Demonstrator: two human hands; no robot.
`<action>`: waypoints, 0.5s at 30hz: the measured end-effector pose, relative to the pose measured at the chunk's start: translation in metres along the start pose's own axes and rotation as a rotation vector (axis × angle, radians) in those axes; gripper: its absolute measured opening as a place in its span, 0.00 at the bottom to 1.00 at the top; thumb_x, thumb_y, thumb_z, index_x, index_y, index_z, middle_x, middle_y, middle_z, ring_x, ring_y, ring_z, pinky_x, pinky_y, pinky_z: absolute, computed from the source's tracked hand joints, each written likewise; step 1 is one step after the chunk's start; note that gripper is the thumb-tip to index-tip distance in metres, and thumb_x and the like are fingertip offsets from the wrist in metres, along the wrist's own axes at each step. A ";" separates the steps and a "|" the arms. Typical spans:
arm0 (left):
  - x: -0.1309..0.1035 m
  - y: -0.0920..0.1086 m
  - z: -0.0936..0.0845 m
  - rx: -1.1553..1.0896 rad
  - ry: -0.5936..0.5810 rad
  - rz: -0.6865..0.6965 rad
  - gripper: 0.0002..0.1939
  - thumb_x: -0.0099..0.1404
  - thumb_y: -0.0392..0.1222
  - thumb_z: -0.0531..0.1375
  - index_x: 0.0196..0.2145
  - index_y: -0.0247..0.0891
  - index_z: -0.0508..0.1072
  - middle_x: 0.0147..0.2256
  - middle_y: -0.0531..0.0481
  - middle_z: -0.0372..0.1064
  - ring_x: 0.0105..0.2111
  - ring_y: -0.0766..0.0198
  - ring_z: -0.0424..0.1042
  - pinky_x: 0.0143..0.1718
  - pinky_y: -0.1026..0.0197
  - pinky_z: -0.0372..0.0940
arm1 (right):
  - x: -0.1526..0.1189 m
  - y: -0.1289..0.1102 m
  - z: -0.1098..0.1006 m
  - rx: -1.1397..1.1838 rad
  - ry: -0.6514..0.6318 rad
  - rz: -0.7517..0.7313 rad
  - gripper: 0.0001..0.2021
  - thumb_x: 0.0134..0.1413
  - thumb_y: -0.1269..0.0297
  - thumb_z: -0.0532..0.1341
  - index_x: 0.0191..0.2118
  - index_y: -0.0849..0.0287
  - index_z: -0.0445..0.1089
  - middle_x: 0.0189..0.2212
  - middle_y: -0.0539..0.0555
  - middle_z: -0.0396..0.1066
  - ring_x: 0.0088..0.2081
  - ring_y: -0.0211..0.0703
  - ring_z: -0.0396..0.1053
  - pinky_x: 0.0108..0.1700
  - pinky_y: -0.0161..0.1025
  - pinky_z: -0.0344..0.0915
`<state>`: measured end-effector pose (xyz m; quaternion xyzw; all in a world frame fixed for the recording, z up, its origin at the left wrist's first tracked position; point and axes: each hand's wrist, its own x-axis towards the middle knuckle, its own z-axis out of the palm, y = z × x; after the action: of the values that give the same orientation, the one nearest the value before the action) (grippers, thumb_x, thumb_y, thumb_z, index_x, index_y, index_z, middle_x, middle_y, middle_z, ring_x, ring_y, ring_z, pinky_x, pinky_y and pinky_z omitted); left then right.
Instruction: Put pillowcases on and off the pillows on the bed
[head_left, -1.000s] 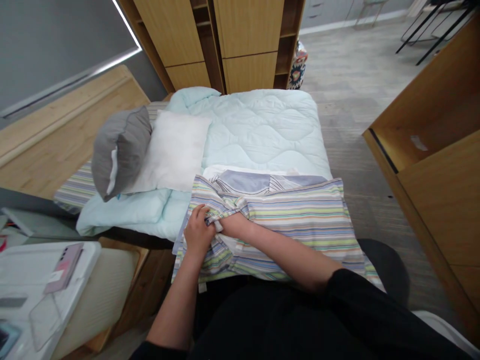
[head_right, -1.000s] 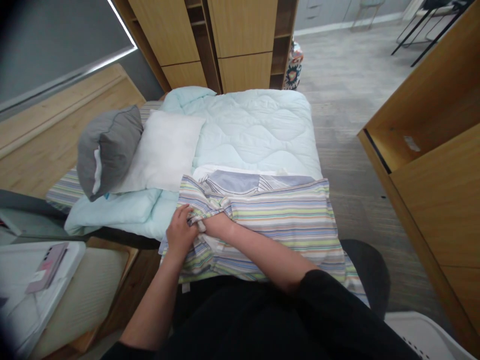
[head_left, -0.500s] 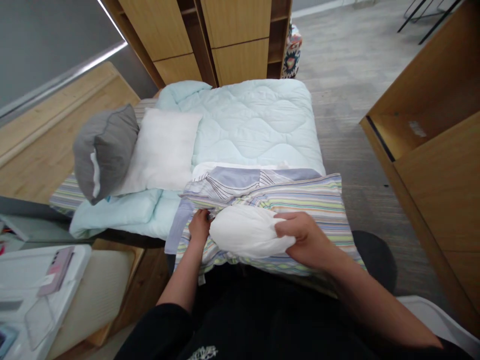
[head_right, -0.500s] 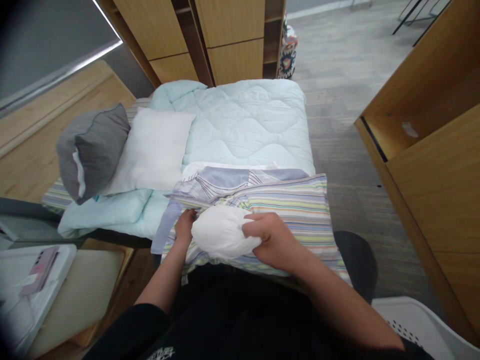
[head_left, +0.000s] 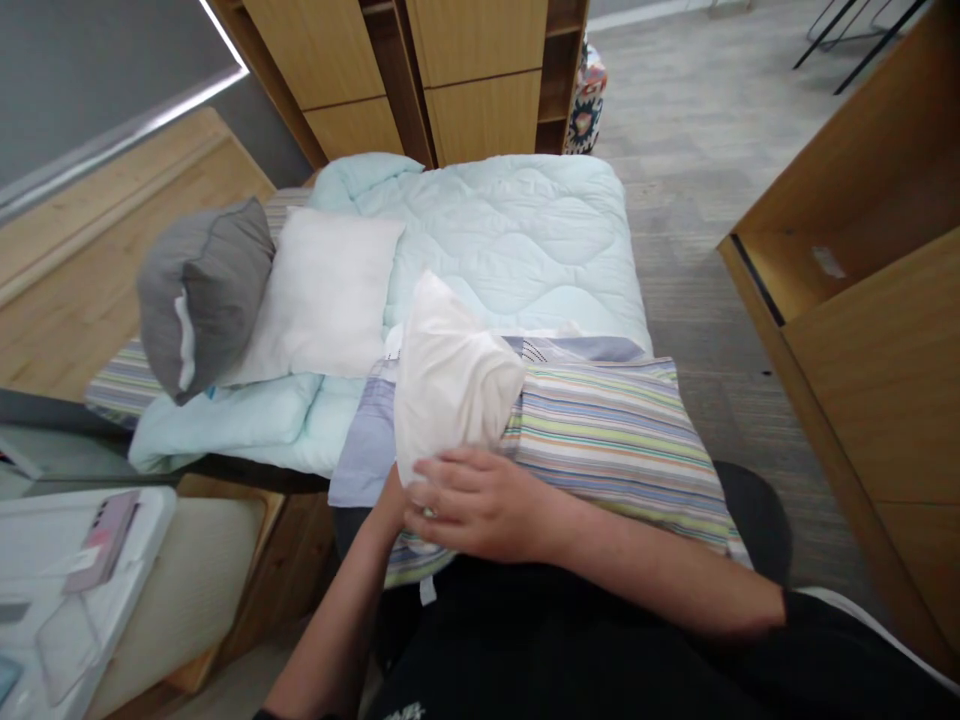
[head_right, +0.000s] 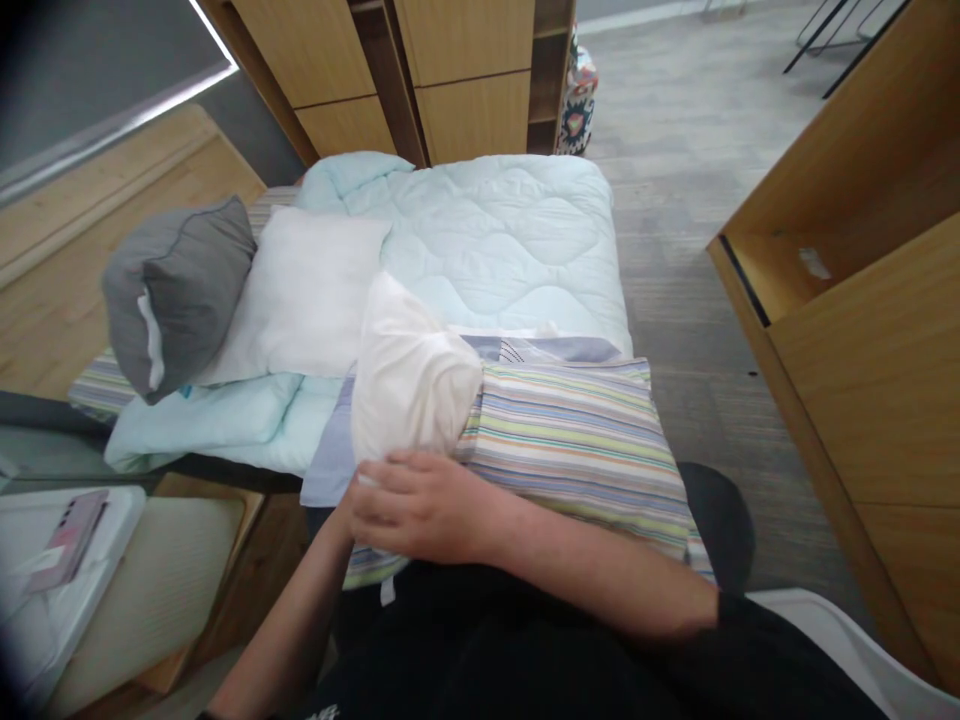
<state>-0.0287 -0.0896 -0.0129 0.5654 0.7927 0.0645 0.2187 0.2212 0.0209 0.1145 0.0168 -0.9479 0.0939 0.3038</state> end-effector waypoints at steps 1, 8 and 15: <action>-0.007 0.004 0.001 0.012 -0.013 0.011 0.23 0.77 0.52 0.51 0.61 0.42 0.74 0.48 0.36 0.80 0.40 0.46 0.80 0.42 0.40 0.75 | 0.012 -0.005 0.013 0.007 -0.097 -0.102 0.14 0.73 0.70 0.57 0.55 0.51 0.76 0.58 0.54 0.76 0.68 0.49 0.63 0.72 0.49 0.56; 0.011 0.049 -0.016 -0.028 -0.031 0.419 0.12 0.75 0.43 0.54 0.47 0.40 0.77 0.49 0.38 0.78 0.52 0.49 0.75 0.55 0.48 0.70 | 0.035 0.040 0.035 -0.098 -0.487 0.148 0.29 0.64 0.39 0.67 0.46 0.66 0.79 0.40 0.64 0.78 0.47 0.57 0.70 0.59 0.53 0.62; -0.006 0.067 -0.016 -0.035 -0.069 0.723 0.18 0.81 0.48 0.50 0.43 0.39 0.76 0.41 0.44 0.76 0.43 0.53 0.75 0.47 0.53 0.67 | 0.009 0.093 -0.050 -0.303 -0.465 0.155 0.30 0.74 0.41 0.58 0.26 0.58 0.76 0.24 0.57 0.74 0.32 0.47 0.65 0.46 0.48 0.58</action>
<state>0.0245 -0.0688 0.0267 0.8071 0.5326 0.1319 0.2180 0.2338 0.1219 0.1438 -0.0803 -0.9938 -0.0323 0.0695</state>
